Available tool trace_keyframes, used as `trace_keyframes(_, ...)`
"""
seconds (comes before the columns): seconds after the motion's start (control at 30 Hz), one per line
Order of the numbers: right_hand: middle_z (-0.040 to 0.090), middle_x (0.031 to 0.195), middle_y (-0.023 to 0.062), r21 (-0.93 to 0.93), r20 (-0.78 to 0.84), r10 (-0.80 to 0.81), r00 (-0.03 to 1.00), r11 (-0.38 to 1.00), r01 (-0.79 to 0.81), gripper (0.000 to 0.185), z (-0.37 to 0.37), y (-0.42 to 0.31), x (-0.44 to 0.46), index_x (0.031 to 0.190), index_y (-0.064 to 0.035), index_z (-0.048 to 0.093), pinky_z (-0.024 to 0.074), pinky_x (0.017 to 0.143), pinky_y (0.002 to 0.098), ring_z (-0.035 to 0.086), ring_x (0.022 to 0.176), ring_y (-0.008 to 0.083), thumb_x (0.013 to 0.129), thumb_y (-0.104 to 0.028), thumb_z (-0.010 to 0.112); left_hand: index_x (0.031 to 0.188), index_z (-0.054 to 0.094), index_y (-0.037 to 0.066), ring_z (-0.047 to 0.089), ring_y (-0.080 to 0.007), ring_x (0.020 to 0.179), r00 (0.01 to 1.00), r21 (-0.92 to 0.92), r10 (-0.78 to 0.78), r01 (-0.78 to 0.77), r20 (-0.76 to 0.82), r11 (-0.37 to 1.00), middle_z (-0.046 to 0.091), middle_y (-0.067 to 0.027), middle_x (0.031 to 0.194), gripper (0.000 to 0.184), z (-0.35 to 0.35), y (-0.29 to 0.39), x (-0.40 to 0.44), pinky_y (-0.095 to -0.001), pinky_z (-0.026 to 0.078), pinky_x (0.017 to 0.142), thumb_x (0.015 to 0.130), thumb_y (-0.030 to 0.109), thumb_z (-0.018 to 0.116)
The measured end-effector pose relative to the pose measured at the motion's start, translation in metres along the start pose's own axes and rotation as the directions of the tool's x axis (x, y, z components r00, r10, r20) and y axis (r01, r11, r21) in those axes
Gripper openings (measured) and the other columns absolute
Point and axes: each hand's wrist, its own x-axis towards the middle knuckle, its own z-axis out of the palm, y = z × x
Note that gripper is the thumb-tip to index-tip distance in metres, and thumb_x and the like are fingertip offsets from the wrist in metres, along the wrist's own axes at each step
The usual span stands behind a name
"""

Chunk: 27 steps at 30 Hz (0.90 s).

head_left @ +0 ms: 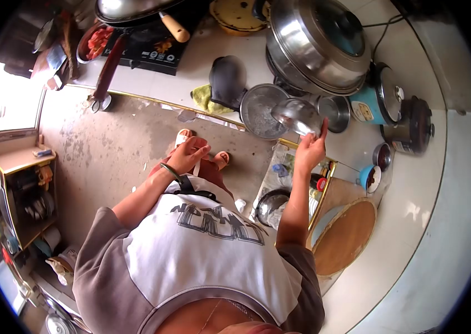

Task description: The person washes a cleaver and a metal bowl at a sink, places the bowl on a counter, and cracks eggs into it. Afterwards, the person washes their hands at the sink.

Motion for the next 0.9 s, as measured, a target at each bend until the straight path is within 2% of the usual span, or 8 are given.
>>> trace_keyframes(0.2,0.067,0.076,0.0163,0.34,0.472,0.479,0.74,0.676,-0.654,0.029,-0.023,-0.049,-0.034,0.113,0.0076,0.051,0.0538,0.051,0.0284,0.065,0.052,0.0196,0.088,-0.005,0.046,0.124,0.05,-0.004,0.067,-0.0212,0.093,0.999,-0.031,-0.041,0.041,0.005,0.999,0.064,-0.0159,0.109,0.05,-0.029,0.001,-0.028,-0.0299,0.053,0.078,0.095,0.035,0.061)
trace_keyframes(0.3,0.065,0.065,0.0146,0.209,0.659,0.393,0.642,0.724,-0.658,0.02,-0.018,-0.079,-0.078,0.101,0.0064,0.056,0.049,0.043,0.0275,0.06,0.045,0.0163,0.089,-0.009,0.05,0.133,0.042,-0.003,0.067,-0.0183,0.091,0.981,-0.113,0.076,-0.057,0.177,0.992,0.063,-0.0155,0.11,0.058,-0.047,0.016,-0.043,-0.0277,0.053,0.069,0.093,0.034,0.063)
trace_keyframes(0.4,0.065,0.063,0.0141,0.114,0.799,0.262,0.542,0.818,-0.564,0.017,0.013,-0.145,-0.128,0.092,0.0061,0.058,0.047,0.04,0.027,0.059,0.042,0.0157,0.09,-0.01,0.053,0.138,0.034,-0.003,0.063,-0.0181,0.083,0.942,-0.177,0.083,-0.026,0.326,0.984,0.059,-0.0146,0.118,0.06,-0.088,0.02,-0.065,-0.0325,0.05,0.08,0.095,0.03,0.062)
trace_keyframes(0.5,0.065,0.063,0.0133,0.121,0.875,0.182,0.448,0.814,-0.567,0.017,0.07,-0.192,-0.176,0.093,0.0063,0.059,0.0468,0.041,0.0277,0.059,0.042,0.0155,0.09,-0.01,0.053,0.123,0.044,-0.004,0.066,-0.0233,0.076,0.964,0.293,0.264,-0.253,0.0,0.922,0.067,-0.0143,0.085,0.052,-0.16,-0.045,-0.076,-0.0344,0.052,0.066,0.089,0.028,0.067)
trace_keyframes(0.63,0.063,0.063,0.0104,0.191,0.945,-0.021,0.325,0.844,-0.501,0.021,0.146,-0.275,-0.22,0.094,0.0056,0.058,0.0469,0.041,0.0281,0.061,0.045,0.015,0.092,-0.015,0.058,0.118,0.051,0.001,0.064,-0.0197,0.069,0.954,0.059,0.216,-0.208,-0.209,0.976,0.066,-0.0146,0.08,0.035,-0.265,-0.081,-0.123,-0.0351,0.05,0.064,0.09,0.019,0.059)
trace_keyframes(0.7,0.063,0.065,0.0087,0.154,0.976,-0.06,0.209,0.869,-0.47,0.033,0.181,-0.312,-0.234,0.097,0.0053,0.058,0.0474,0.044,0.026,0.062,0.049,0.0136,0.092,-0.027,0.065,0.111,0.057,0.0,0.062,-0.0146,0.07,0.98,0.2,0.045,-0.005,-0.196,0.98,0.067,-0.0104,0.084,0.027,-0.32,-0.093,-0.151,-0.0318,0.051,0.061,0.091,0.019,0.057)
trace_keyframes(0.83,0.065,0.074,0.0061,0.369,0.929,-0.285,0.235,0.737,-0.567,0.038,0.226,-0.394,-0.246,0.119,0.0024,0.058,0.0496,0.054,0.0246,0.064,0.06,0.0113,0.095,-0.027,0.062,0.102,0.062,-0.003,0.064,-0.014,0.067,0.868,-0.394,-0.156,-0.049,-0.472,0.918,0.067,-0.0058,0.087,0.029,-0.387,-0.082,-0.213,-0.0263,0.053,0.06,0.091,0.023,0.053)
trace_keyframes(0.9,0.066,0.073,0.0062,0.371,0.928,-0.299,0.222,0.791,-0.486,0.037,0.248,-0.414,-0.243,0.122,0.001,0.058,0.05,0.056,0.0248,0.065,0.06,0.0122,0.094,-0.022,0.063,0.099,0.062,-0.002,0.067,-0.0161,0.064,0.794,-0.463,-0.218,-0.089,-0.568,0.882,0.068,-0.0075,0.085,0.026,-0.425,-0.083,-0.232,-0.025,0.05,0.057,0.091,0.02,0.051)
